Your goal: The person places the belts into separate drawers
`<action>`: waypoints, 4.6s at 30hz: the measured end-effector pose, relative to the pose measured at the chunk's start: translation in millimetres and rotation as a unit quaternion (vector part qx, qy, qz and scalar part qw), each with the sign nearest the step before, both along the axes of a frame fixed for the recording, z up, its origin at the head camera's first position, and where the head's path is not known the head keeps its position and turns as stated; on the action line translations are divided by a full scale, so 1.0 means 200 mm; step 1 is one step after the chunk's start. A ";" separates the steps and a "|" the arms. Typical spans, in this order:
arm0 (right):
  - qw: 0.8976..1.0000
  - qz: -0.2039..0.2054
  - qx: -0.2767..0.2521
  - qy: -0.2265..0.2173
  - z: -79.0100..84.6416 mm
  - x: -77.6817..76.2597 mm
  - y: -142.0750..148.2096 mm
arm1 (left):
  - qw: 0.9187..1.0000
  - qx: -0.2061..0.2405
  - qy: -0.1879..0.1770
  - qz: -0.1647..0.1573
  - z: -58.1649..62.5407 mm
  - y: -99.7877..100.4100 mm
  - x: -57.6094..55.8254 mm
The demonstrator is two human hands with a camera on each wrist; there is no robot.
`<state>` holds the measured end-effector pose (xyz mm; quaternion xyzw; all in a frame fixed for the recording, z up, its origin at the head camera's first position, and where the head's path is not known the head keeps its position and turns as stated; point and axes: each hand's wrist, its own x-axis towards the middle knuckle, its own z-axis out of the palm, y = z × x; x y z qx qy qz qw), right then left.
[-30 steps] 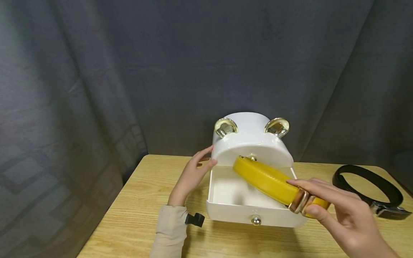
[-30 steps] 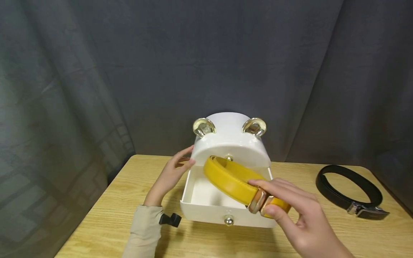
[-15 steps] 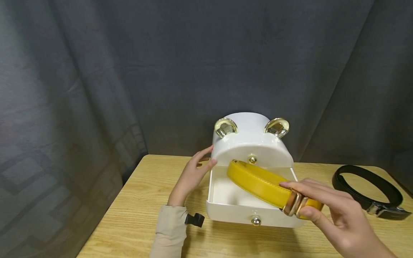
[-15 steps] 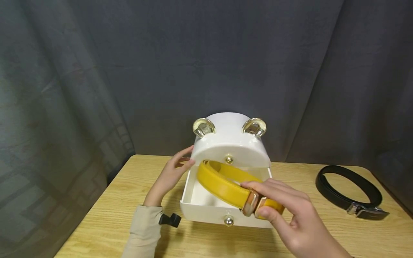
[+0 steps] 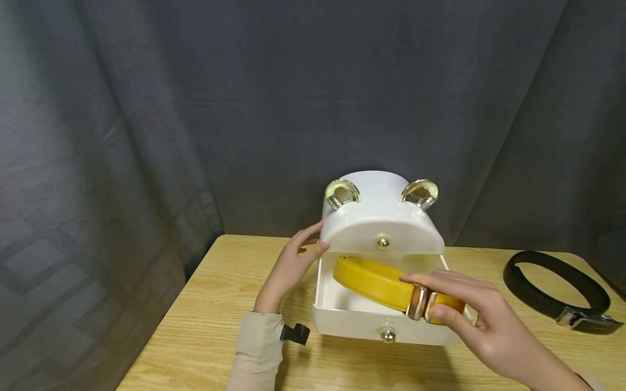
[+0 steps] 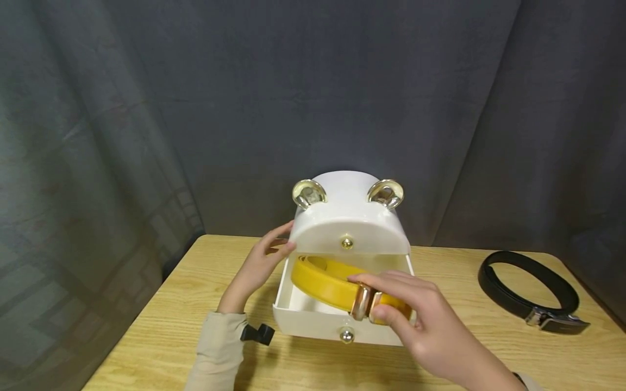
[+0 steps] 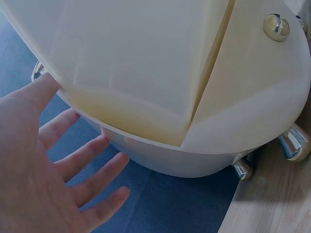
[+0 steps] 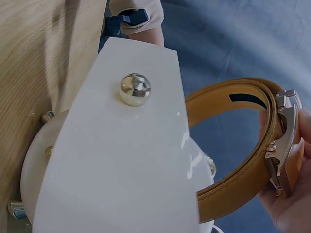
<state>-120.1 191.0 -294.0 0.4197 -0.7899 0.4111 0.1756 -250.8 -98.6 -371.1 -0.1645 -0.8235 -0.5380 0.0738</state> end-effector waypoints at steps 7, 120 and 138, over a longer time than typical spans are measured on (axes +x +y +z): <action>1.000 -0.005 0.010 -0.024 -0.04 -0.06 -0.02 | 1.000 0.001 0.002 0.003 0.00 0.00 0.00; 0.974 0.059 0.121 -0.185 -0.07 -0.29 0.02 | 1.000 -0.001 0.014 0.000 0.01 0.00 -0.01; 0.984 -0.145 -0.040 -0.099 -0.13 0.07 -0.08 | 1.000 -0.008 0.009 0.004 0.01 -0.03 -0.02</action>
